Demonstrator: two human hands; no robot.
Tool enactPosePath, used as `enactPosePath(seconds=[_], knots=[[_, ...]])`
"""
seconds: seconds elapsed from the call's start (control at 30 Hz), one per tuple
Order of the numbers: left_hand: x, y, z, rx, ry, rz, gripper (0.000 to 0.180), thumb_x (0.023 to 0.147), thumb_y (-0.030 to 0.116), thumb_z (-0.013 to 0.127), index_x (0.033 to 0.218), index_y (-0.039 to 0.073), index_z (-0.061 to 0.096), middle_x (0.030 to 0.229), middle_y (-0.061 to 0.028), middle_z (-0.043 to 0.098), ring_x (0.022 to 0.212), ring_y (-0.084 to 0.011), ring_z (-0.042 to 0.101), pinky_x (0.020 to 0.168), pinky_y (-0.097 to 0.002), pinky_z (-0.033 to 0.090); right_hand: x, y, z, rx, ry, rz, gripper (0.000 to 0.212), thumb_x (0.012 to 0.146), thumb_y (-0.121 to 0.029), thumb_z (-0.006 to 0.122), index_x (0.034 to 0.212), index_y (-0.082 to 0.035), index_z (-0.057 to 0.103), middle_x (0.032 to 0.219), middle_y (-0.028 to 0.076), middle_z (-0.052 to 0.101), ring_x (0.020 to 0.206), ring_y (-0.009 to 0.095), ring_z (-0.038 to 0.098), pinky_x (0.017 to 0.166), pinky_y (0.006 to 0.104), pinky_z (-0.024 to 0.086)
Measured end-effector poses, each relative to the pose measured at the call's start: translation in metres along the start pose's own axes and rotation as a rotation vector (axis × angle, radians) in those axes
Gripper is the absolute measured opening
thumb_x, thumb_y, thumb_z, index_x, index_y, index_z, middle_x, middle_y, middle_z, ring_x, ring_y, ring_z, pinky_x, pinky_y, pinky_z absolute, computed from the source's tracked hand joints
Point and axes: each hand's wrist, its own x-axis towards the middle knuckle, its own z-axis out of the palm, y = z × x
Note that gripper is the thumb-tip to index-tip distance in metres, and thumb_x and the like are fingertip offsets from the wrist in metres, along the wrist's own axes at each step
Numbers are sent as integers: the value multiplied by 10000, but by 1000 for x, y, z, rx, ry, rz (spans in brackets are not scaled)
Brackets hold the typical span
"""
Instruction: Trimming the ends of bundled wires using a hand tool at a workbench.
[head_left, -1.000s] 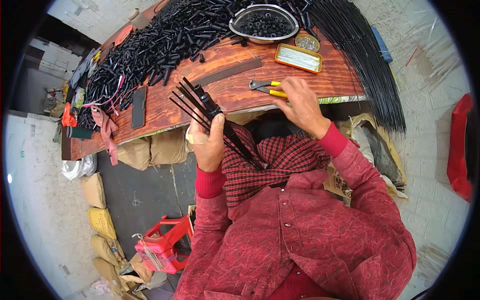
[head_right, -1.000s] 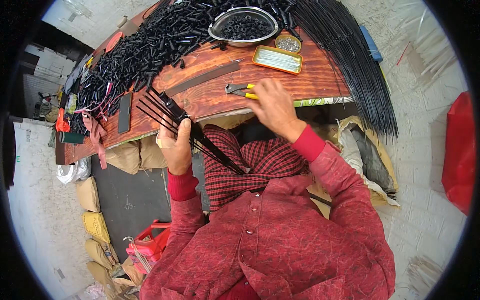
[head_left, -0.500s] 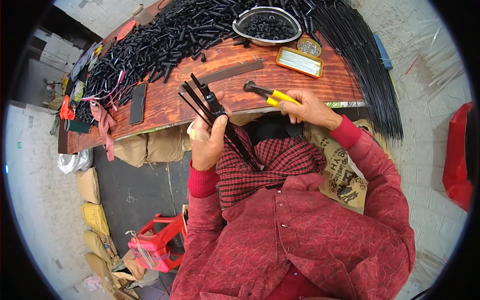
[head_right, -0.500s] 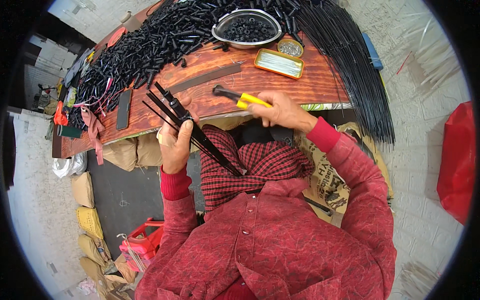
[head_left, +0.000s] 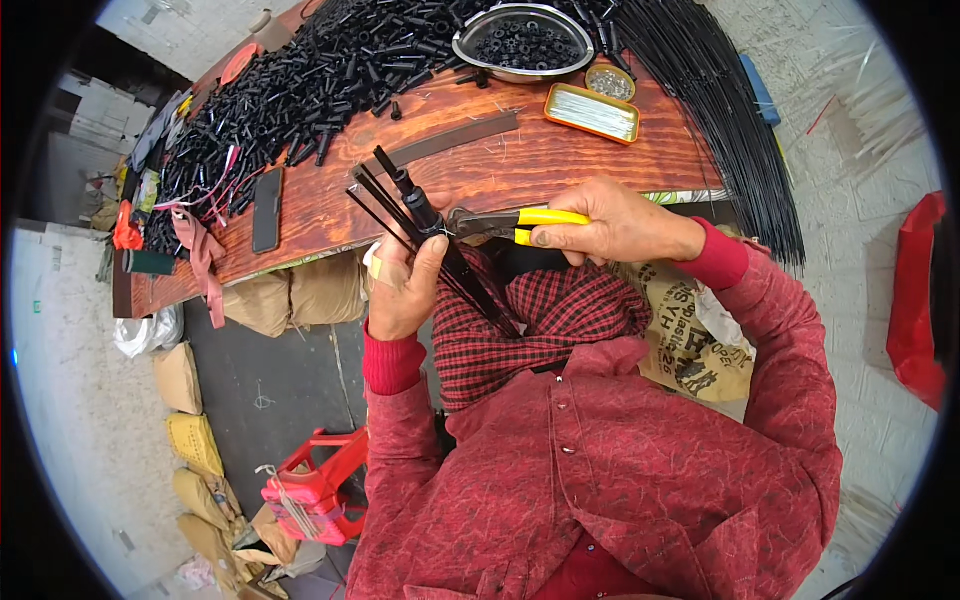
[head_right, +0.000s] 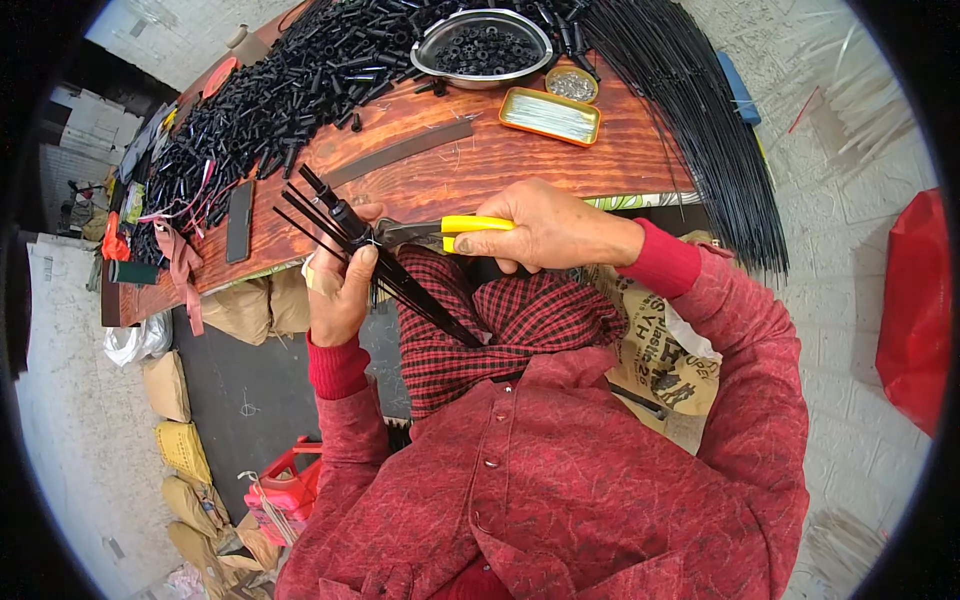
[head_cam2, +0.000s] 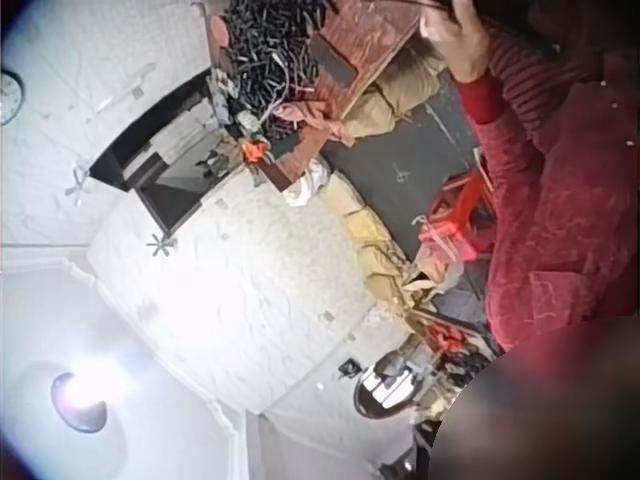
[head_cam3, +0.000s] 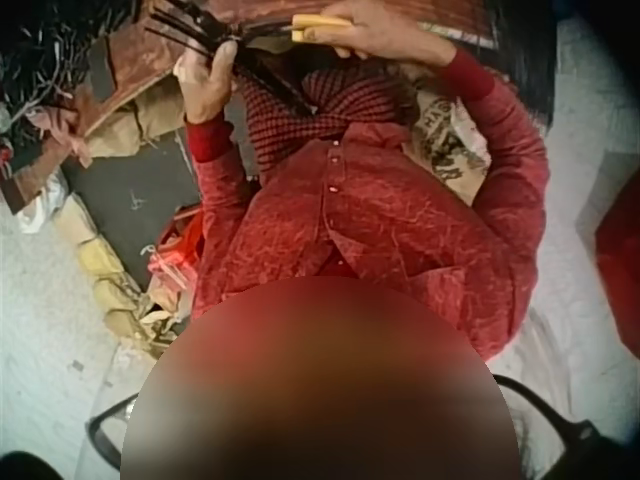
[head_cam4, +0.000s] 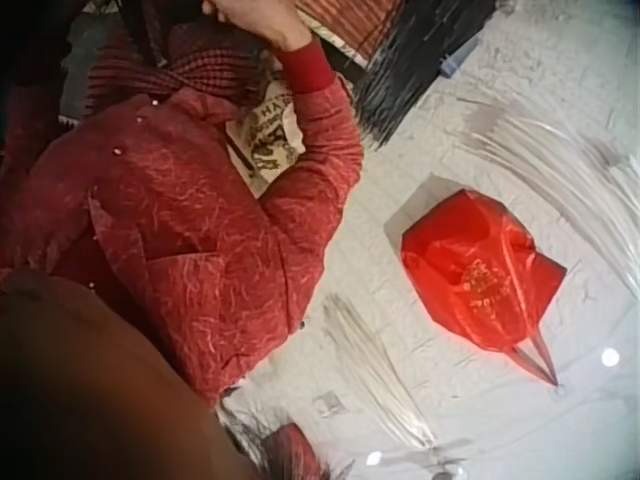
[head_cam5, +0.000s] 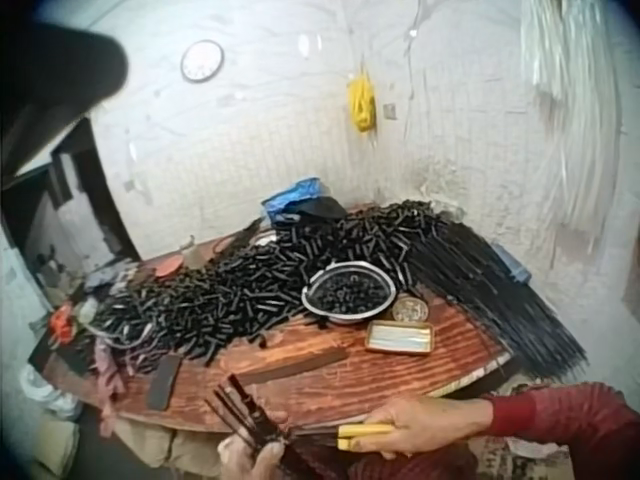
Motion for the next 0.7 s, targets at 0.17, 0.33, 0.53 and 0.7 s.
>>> enactPosePath(seconds=[0.17, 0.33, 0.53, 0.7], knots=[[1, 4, 4, 156, 22, 37, 282, 924, 46, 553, 1202, 6, 578, 997, -44, 629, 911, -124, 564, 848, -276, 452, 2, -5, 0, -142, 60, -105, 335, 946, -312, 620, 788, -19, 661, 560, 16, 570, 464, 97, 512, 449, 280, 415], [4, 4, 7, 121, 32, -22, 263, 924, 38, 546, 1183, 2, 573, 960, -40, 618, 879, -118, 555, 817, -269, 454, 4, -4, 3, -339, 161, -257, 343, 936, -315, 634, 792, -5, 662, 556, 43, 572, 479, 122, 536, 470, 305, 429], [-5, -5, -3, -35, 28, -42, 207, 927, 65, 572, 1125, 2, 569, 923, -14, 601, 837, -102, 540, 763, -254, 451, 6, -20, -7, 97, -116, 118, 315, 954, -310, 619, 931, -2, 684, 686, 26, 656, 562, 88, 595, 525, 237, 480], [-7, -3, -7, -62, -17, -59, 287, 928, 164, 648, 1131, -22, 568, 945, -46, 655, 845, -119, 625, 778, -264, 508, 6, -12, -12, 171, -205, 61, 317, 944, -288, 636, 1012, 18, 683, 785, 20, 663, 677, 79, 606, 626, 223, 504]])
